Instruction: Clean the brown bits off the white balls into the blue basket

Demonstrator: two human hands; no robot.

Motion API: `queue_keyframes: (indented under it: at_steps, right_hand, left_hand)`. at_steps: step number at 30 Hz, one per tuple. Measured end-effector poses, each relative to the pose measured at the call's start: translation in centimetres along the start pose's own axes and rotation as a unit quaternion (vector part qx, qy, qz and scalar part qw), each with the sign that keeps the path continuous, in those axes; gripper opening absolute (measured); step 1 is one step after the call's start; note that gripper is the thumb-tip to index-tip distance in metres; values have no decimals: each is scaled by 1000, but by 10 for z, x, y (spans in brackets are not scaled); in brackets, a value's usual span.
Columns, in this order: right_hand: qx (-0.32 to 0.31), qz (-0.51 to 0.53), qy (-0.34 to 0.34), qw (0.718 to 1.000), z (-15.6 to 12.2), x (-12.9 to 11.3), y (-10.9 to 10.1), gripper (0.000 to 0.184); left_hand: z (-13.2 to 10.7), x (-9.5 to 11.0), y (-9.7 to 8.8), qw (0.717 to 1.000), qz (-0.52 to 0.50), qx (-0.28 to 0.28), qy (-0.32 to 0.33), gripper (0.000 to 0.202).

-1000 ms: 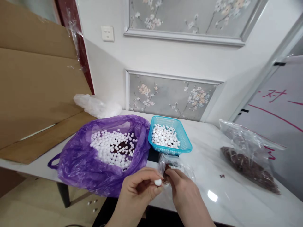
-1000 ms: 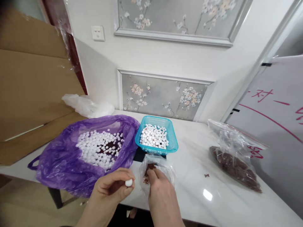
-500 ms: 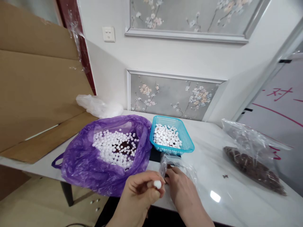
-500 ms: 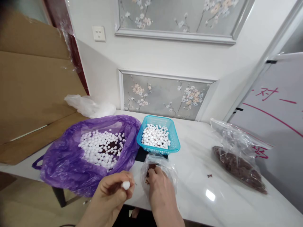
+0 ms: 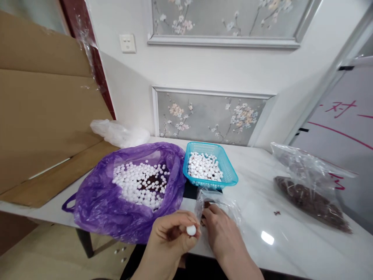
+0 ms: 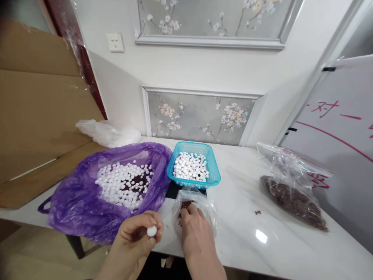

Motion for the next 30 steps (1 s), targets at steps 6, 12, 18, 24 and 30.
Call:
queue_keyframes:
  at_steps: [6, 12, 18, 24, 30]
  right_hand:
    - [-3, 3, 0, 1000, 2, -1, 1, 25]
    - [19, 9, 3, 1000, 3, -1, -4, 21]
    - [54, 18, -1, 998, -3, 1, -14, 25]
    - [78, 29, -8, 996, -9, 5, -15, 24]
    - [80, 38, -16, 996, -7, 2, -6, 25]
  left_hand:
    - [0, -2, -7, 999, 44, 0, 0, 12]
    - [57, 35, 1, 915, 384, 51, 114, 9]
    - [144, 30, 22, 872, 474, -19, 122, 42]
    - [124, 72, -5, 819, 561, -7, 122, 33]
    - [95, 101, -32, 756, 649, -13, 84, 29]
Point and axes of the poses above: each hand's wrist, its own z-axis towards the middle knuckle, its own y-axis out of the palm, x = y × z, the point moved 9 cm from there along z, towards the middle knuckle, and after that the axes turned 4 degrees about -x, right-handed, at the moved point
